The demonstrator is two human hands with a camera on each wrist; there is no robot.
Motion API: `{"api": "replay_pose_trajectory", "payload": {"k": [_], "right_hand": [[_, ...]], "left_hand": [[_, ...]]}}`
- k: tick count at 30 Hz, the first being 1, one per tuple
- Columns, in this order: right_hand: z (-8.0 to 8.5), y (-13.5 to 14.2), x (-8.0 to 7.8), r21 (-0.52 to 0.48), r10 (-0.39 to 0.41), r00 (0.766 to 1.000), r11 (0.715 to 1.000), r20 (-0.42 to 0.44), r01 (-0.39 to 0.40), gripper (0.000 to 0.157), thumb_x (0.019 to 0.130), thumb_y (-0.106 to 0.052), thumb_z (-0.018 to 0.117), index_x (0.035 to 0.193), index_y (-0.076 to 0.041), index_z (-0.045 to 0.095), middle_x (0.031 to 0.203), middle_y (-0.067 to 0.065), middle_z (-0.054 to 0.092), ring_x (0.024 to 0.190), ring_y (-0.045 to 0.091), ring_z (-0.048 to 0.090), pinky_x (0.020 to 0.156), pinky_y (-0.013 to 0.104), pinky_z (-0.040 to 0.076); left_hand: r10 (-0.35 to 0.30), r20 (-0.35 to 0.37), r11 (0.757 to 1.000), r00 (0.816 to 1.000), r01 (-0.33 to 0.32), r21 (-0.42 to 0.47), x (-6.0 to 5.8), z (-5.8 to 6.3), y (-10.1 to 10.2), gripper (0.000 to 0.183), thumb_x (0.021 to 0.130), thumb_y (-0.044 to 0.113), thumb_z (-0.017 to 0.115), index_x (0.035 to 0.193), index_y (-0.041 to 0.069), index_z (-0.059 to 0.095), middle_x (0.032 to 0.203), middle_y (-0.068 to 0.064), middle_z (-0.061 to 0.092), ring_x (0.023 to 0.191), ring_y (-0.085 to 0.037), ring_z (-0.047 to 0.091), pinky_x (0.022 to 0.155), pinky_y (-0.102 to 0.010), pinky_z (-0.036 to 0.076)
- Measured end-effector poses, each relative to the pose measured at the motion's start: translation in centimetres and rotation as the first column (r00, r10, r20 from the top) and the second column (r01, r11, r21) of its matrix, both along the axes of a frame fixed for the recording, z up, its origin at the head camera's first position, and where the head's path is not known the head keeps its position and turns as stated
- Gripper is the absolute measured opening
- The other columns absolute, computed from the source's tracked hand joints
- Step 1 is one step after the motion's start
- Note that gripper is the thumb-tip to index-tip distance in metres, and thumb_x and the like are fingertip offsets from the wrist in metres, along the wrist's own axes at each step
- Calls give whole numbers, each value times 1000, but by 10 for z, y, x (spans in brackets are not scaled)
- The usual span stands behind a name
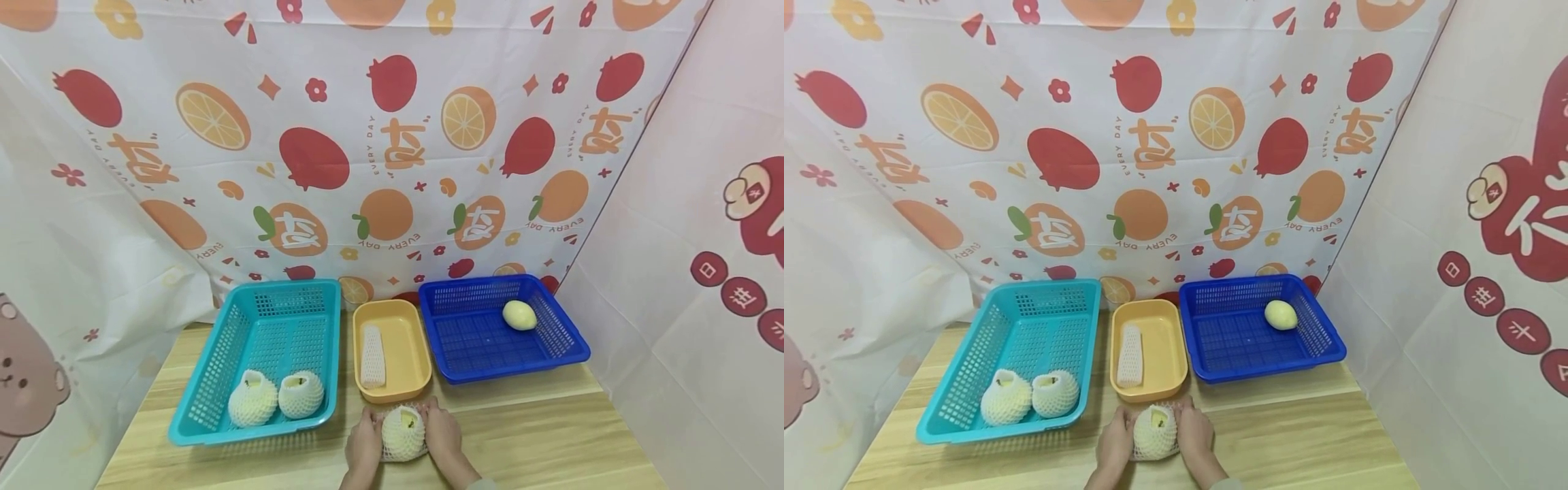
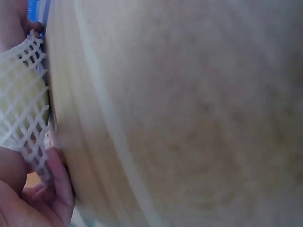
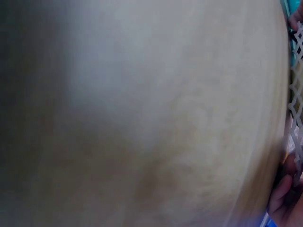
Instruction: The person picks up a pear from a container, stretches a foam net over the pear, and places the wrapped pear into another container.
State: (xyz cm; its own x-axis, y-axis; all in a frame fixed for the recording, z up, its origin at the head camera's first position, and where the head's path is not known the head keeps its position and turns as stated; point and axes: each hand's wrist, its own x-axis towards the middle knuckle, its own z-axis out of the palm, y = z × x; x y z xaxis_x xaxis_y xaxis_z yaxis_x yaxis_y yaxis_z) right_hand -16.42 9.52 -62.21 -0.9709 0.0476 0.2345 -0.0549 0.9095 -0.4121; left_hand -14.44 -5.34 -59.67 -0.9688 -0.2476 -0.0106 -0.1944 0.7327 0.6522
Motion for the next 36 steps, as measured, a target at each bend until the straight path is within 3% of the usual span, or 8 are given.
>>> {"api": "replay_pose_trajectory", "payload": {"k": [6, 11, 19, 23, 27, 30, 32, 36], "right_hand": [[-1, 1, 2, 46, 27, 998, 999, -54, -24, 20, 87, -27, 61, 82, -11, 50, 50, 5, 51, 42, 23, 50, 36, 33, 36], [2, 2, 2, 58, 30, 999, 998, -37, -28, 22, 84, -26, 65, 79, -12, 49, 51, 1, 48, 42, 19, 48, 37, 31, 35], [22, 16, -1, -131, 142, 985, 983, 100, -128, 11, 82, -14, 64, 78, -12, 54, 70, -3, 47, 55, 13, 48, 46, 28, 39], [39, 31, -2, -440, 372, 914, 856, 162, -271, 18, 76, 5, 55, 93, -3, 57, 87, 6, 57, 75, 22, 56, 62, 33, 48], [56, 41, 0, -651, 630, 750, 658, 200, -379, 42, 75, 12, 56, 115, 2, 49, 116, 21, 52, 100, 37, 55, 79, 38, 49], [63, 42, 4, -724, 738, 639, 561, 217, -401, 56, 76, 8, 62, 127, -2, 41, 127, 21, 44, 111, 40, 49, 84, 35, 47], [63, 41, 6, -756, 769, 607, 516, 202, -402, 62, 75, 7, 64, 131, -4, 38, 130, 19, 42, 114, 40, 46, 86, 32, 46], [57, 40, 7, -775, 772, 614, 487, 165, -404, 66, 72, 11, 64, 131, -5, 39, 129, 12, 43, 117, 39, 43, 88, 29, 44]], "left_hand": [[-57, 53, 996, 997, 61, -71, 0, 6, -6, 17, 84, 13, 66, 79, 11, 50, 64, 1, 45, 55, -15, 46, 47, -31, 39], [-215, 46, 972, 975, 219, -87, 0, 15, -16, 23, 74, -7, 67, 87, 7, 55, 79, -4, 47, 73, -23, 52, 60, -38, 46], [-534, 30, 832, 845, 518, 199, 14, 32, -27, 74, 64, 3, 77, 125, -8, 37, 119, -27, 41, 110, -48, 37, 89, -59, 35], [-572, -47, 766, 819, 553, 328, 19, 30, -18, 98, 64, 17, 82, 136, -10, 21, 129, -32, 31, 115, -50, 32, 91, -62, 32], [-563, -99, 744, 820, 556, 371, 21, 26, -11, 102, 65, 22, 82, 138, -9, 18, 131, -31, 29, 117, -49, 32, 91, -62, 30], [-555, -133, 750, 821, 563, 346, 22, 24, -8, 99, 67, 25, 81, 136, -11, 20, 129, -30, 32, 116, -46, 35, 92, -60, 32], [-545, -150, 764, 825, 562, 316, 22, 22, -7, 96, 68, 28, 81, 134, -11, 23, 128, -30, 34, 115, -45, 38, 91, -59, 33], [-523, -124, 787, 843, 534, 310, 21, 18, -4, 96, 67, 29, 81, 135, -9, 24, 126, -27, 37, 112, -42, 42, 89, -57, 36]]}}
